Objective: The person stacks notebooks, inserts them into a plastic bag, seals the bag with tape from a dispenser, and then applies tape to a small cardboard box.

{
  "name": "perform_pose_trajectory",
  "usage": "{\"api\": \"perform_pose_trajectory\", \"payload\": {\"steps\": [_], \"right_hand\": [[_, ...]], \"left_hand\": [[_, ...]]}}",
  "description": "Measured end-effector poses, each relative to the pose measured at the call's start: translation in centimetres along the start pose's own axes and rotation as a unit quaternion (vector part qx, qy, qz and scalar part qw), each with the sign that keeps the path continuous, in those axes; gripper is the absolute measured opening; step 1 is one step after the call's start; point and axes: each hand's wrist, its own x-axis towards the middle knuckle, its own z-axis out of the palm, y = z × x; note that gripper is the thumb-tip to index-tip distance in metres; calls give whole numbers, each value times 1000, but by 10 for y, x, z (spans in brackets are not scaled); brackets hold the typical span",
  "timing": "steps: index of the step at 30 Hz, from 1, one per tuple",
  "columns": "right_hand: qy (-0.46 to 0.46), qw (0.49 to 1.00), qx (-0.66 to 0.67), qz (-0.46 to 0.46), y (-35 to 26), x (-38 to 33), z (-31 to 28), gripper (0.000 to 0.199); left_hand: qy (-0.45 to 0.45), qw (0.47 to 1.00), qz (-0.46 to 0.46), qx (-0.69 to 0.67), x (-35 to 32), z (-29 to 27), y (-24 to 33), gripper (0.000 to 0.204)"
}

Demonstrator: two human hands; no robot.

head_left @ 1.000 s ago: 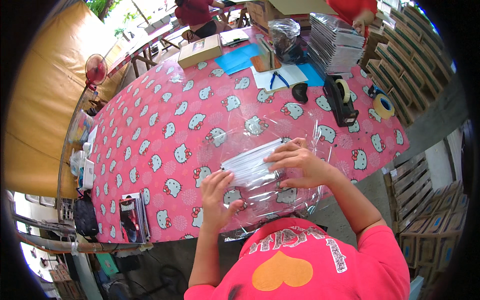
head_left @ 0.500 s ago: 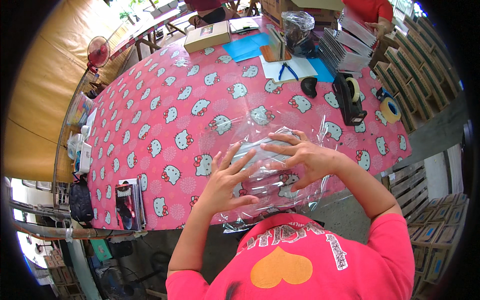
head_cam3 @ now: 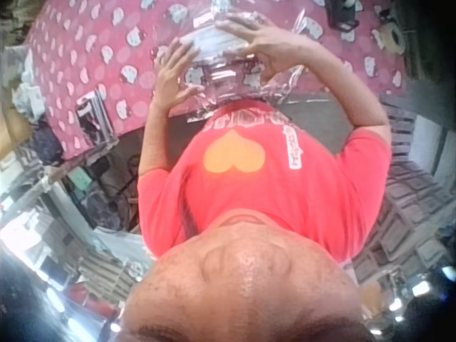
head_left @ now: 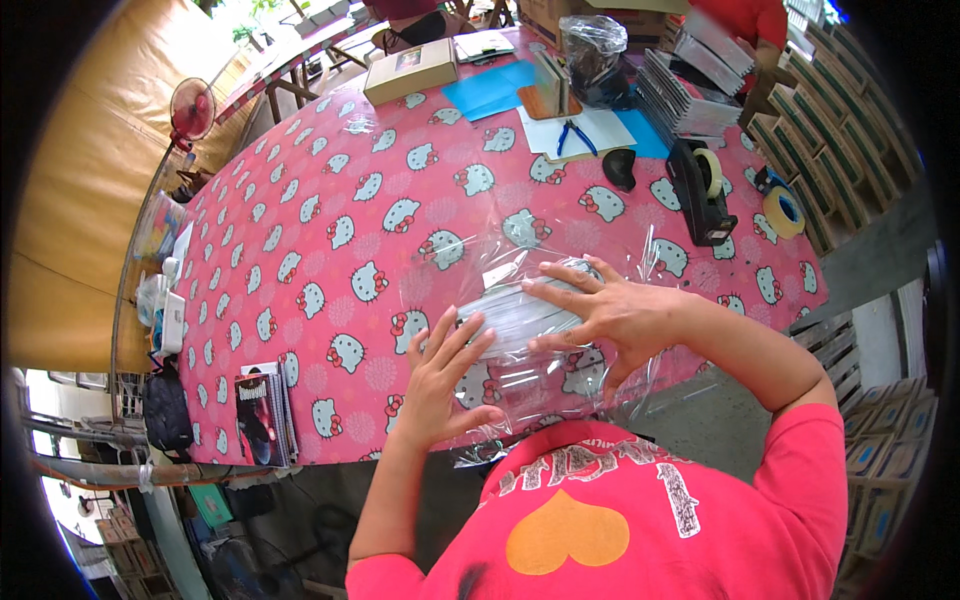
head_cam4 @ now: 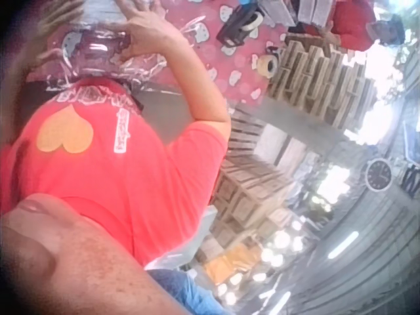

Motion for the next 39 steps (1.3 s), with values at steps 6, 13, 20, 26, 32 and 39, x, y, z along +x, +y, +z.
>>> {"api": "perform_pose_trajectory", "payload": {"steps": [6,13,20,26,32,39], "right_hand": [[-48,999,-22,2,-10,5,-8,102],[156,790,589,67,74,4,24,74],[578,599,17,554,243,-192,89,34],[487,597,135,623,281,-199,116,39],[558,617,220,509,214,-204,151,19],[355,586,679,264,108,-55,62,15]], "left_hand": [[-112,988,17,102,32,-4,25,87],[-143,984,12,108,39,-3,26,89],[-127,988,27,84,46,-4,29,87],[-120,988,35,86,43,-5,26,88],[-118,988,18,101,36,-10,28,87],[-126,985,25,112,36,-7,22,88]]}}
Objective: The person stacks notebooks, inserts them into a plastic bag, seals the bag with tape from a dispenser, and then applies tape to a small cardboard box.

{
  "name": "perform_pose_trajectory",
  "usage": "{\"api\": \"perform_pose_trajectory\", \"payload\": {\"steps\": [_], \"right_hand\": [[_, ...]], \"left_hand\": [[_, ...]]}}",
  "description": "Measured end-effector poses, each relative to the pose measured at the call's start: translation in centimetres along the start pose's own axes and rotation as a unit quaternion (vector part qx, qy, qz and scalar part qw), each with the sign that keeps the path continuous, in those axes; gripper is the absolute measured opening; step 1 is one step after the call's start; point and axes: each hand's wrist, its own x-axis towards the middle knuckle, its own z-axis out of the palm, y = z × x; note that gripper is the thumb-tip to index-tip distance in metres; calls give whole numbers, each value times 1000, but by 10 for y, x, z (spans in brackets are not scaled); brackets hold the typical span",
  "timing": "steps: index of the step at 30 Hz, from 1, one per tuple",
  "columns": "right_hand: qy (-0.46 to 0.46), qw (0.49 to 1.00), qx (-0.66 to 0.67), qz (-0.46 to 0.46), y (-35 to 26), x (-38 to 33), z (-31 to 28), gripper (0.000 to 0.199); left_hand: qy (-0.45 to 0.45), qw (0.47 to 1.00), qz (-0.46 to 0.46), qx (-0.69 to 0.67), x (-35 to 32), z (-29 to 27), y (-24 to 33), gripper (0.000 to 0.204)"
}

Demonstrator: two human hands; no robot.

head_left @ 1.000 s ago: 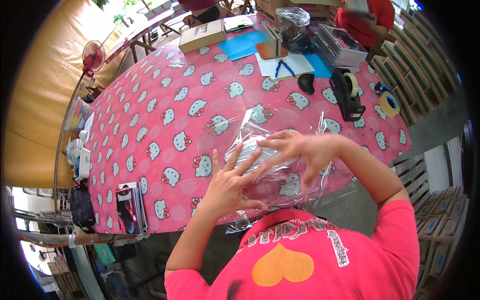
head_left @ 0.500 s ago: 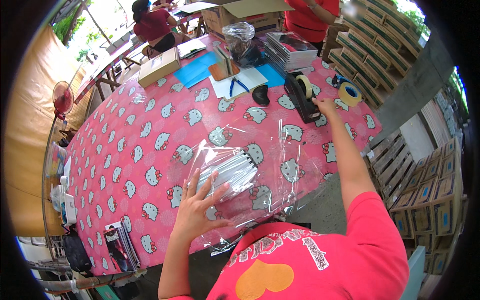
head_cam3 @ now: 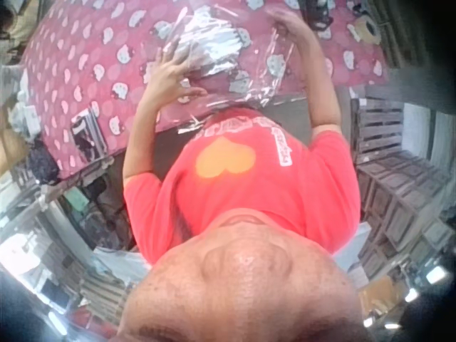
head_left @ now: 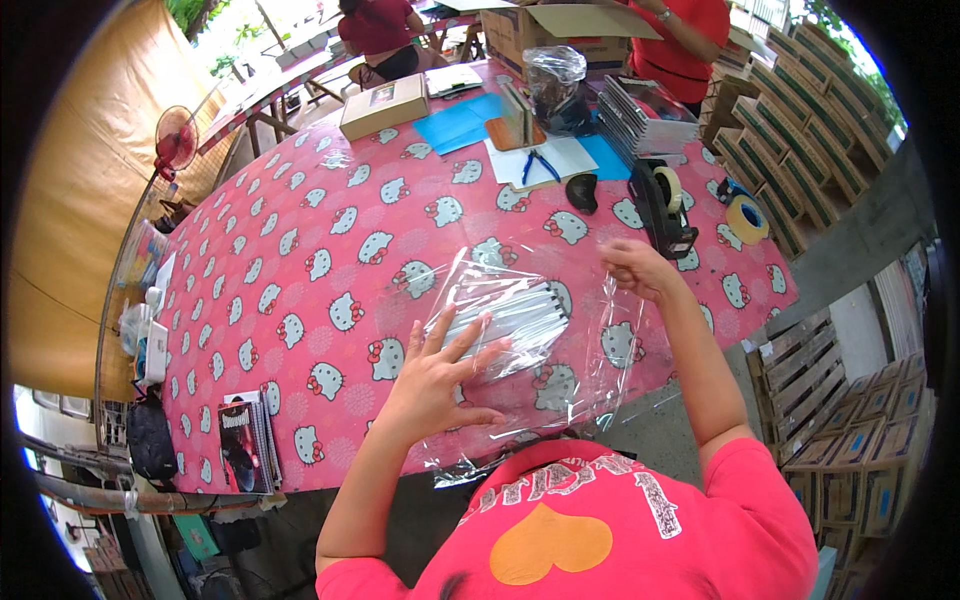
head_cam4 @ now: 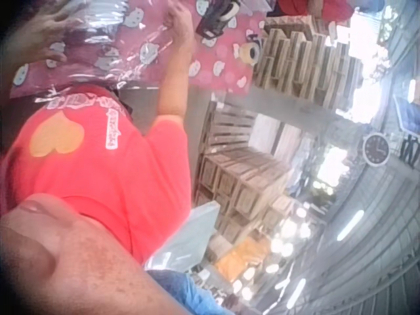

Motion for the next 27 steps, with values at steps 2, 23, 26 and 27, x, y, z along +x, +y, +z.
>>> {"api": "perform_pose_trajectory", "payload": {"steps": [2,23,26,27], "right_hand": [[-113,984,-139,-16,-48,-15,82,16],[-127,751,-412,-500,-34,-63,139,31],[-16,844,-285,-455,-54,-45,149,34],[33,874,-250,-416,-67,-42,146,36]], "left_hand": [[-4,1000,-8,7,-3,-2,0,89],[296,948,10,-116,10,37,4,30],[379,889,3,-257,15,8,16,27],[400,863,4,-308,17,1,18,30]]}}
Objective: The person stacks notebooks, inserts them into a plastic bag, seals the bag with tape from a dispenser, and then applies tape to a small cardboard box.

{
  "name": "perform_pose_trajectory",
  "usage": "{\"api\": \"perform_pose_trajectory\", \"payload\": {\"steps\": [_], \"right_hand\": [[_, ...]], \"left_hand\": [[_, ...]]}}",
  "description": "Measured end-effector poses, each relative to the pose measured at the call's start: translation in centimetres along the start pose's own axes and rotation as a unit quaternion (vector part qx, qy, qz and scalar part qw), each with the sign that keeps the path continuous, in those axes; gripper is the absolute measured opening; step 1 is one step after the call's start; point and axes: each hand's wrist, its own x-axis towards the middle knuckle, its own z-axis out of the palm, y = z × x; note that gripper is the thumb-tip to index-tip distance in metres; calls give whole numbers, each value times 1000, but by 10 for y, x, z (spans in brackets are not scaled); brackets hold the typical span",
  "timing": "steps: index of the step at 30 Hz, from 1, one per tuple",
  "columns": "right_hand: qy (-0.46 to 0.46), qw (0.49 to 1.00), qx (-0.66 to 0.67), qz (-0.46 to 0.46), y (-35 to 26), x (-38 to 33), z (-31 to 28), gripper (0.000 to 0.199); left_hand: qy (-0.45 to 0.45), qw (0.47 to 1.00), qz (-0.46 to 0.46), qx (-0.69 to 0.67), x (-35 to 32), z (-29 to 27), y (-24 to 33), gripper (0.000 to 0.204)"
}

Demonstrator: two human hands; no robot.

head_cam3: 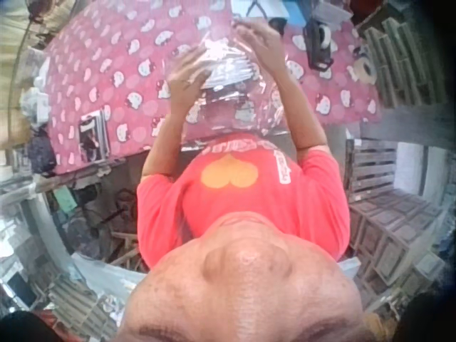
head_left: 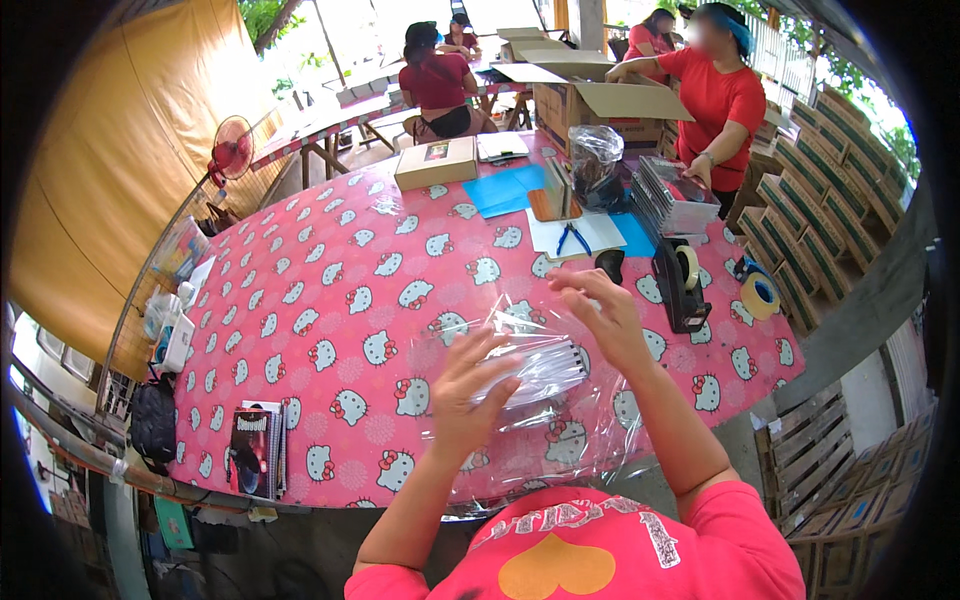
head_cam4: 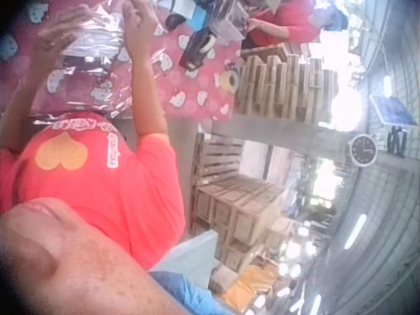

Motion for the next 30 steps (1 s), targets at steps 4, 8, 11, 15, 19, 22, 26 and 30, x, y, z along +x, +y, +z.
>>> {"api": "perform_pose_trajectory", "payload": {"steps": [4,8,11,15,19,22,26,30], "right_hand": [[-194,959,-86,190,102,1,2,50],[-221,941,215,137,15,8,14,65],[-224,954,193,42,0,7,-4,75],[-277,948,-118,-104,22,-22,-13,62],[-270,930,-214,-130,40,-42,0,36],[-210,955,-168,-121,34,-46,14,23],[-176,959,-195,-102,39,-52,19,20],[-166,951,-224,-136,39,-50,20,18]], "left_hand": [[-97,971,-52,211,2,-16,-13,105],[-159,952,-134,223,-12,-11,-30,124],[-114,972,-127,161,-2,1,-26,104],[-148,975,-2,166,4,-1,-21,66],[-133,964,25,231,2,-4,-14,45],[-141,969,-17,204,-12,-8,-29,36],[-49,976,28,212,-6,1,-15,24],[-106,963,38,246,-10,-2,-21,18]]}}
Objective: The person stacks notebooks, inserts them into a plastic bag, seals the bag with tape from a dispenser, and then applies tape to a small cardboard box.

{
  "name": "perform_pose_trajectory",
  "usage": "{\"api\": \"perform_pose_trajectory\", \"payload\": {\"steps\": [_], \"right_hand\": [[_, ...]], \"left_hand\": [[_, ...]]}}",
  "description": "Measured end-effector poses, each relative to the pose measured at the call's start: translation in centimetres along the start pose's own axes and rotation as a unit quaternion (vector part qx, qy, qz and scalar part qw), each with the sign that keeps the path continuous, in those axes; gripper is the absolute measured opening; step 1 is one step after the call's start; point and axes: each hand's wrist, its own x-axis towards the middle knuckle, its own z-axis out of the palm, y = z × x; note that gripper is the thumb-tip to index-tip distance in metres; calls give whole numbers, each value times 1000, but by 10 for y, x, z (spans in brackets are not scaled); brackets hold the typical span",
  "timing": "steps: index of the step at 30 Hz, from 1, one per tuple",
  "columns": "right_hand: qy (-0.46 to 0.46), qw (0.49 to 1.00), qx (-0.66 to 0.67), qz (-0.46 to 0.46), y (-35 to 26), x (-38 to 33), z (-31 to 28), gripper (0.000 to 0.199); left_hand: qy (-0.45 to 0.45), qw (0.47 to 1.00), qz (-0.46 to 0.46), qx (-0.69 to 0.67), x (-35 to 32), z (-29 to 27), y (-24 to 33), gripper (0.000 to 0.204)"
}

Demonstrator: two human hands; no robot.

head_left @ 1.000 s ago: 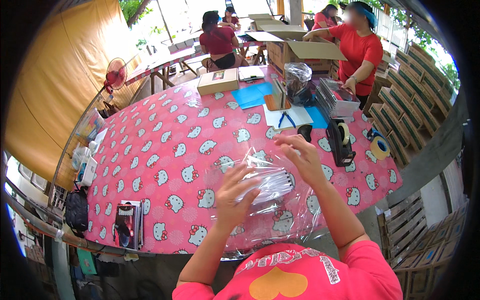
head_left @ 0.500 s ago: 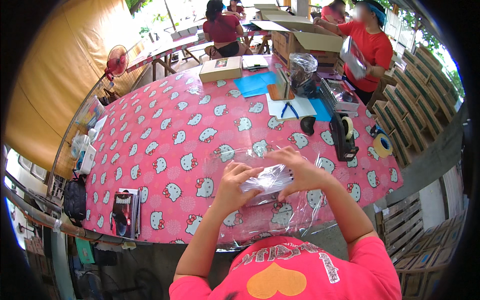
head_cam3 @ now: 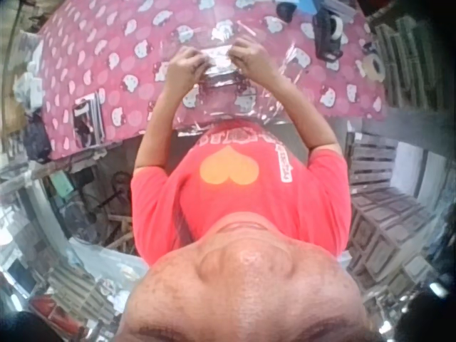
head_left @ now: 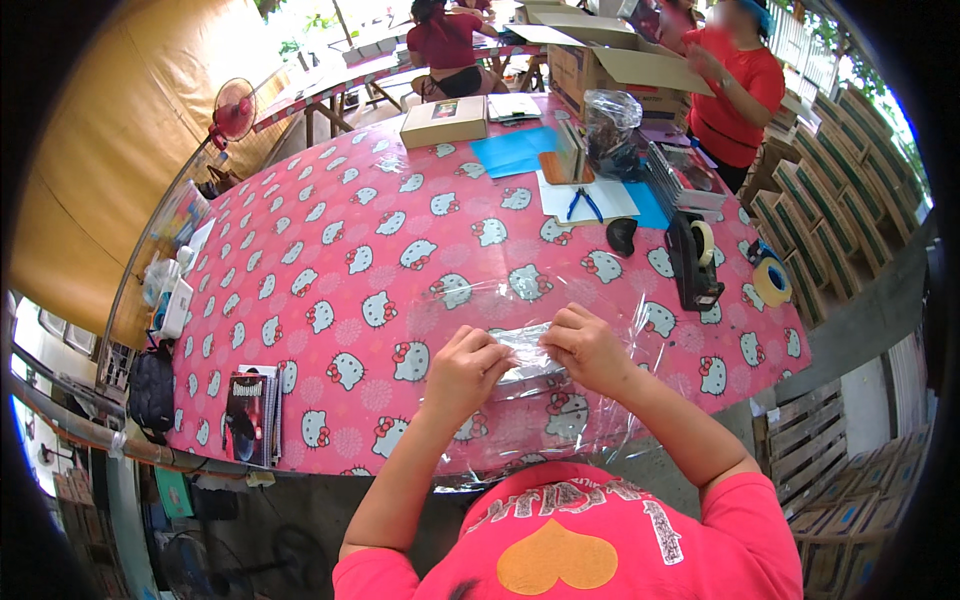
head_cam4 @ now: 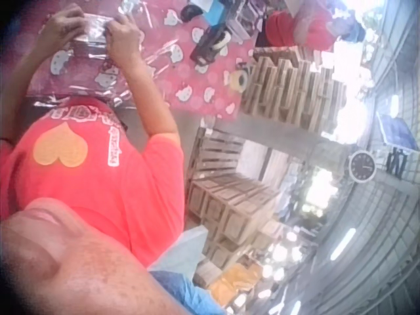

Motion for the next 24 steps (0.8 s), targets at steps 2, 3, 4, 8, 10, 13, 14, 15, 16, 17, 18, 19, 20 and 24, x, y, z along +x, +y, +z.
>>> {"api": "perform_pose_trajectory", "payload": {"steps": [2,3,4,8,10,13,14,15,16,17,18,19,20,24], "right_hand": [[-11,1000,-8,-6,-3,4,-4,16],[-17,1000,-13,-8,-4,6,-6,14],[-24,1000,-11,-1,-3,8,-5,14],[-71,997,3,41,5,15,-2,20],[-116,989,-4,87,9,20,-4,24],[-182,967,-93,151,-1,36,-10,32],[-106,981,-119,113,0,40,-7,33],[-33,985,-149,79,7,40,-5,34],[40,982,-178,44,12,39,-2,36],[53,986,-157,31,17,42,1,34],[-10,992,-55,112,27,42,4,35],[-71,978,48,191,40,44,7,36],[-132,942,155,267,44,50,7,36],[0,988,90,126,42,63,9,14]], "left_hand": [[8,1000,3,14,-1,5,-1,17],[10,1000,-3,18,-1,5,-3,17],[12,1000,-8,22,-1,5,-4,16],[-19,998,-62,2,4,6,-8,24],[-30,984,-173,28,21,4,-3,36],[-2,996,-67,60,37,4,-27,38],[-71,993,-92,-13,38,2,-41,37],[-139,979,-115,-96,39,5,-49,36],[-142,972,-141,-124,38,7,-52,32],[-139,964,-167,-150,38,7,-55,29],[-141,955,-190,-176,41,9,-55,26],[-131,961,-194,-147,46,12,-52,22],[-108,965,-186,-150,49,15,-53,21],[-36,982,-145,-117,58,15,-51,17]]}}
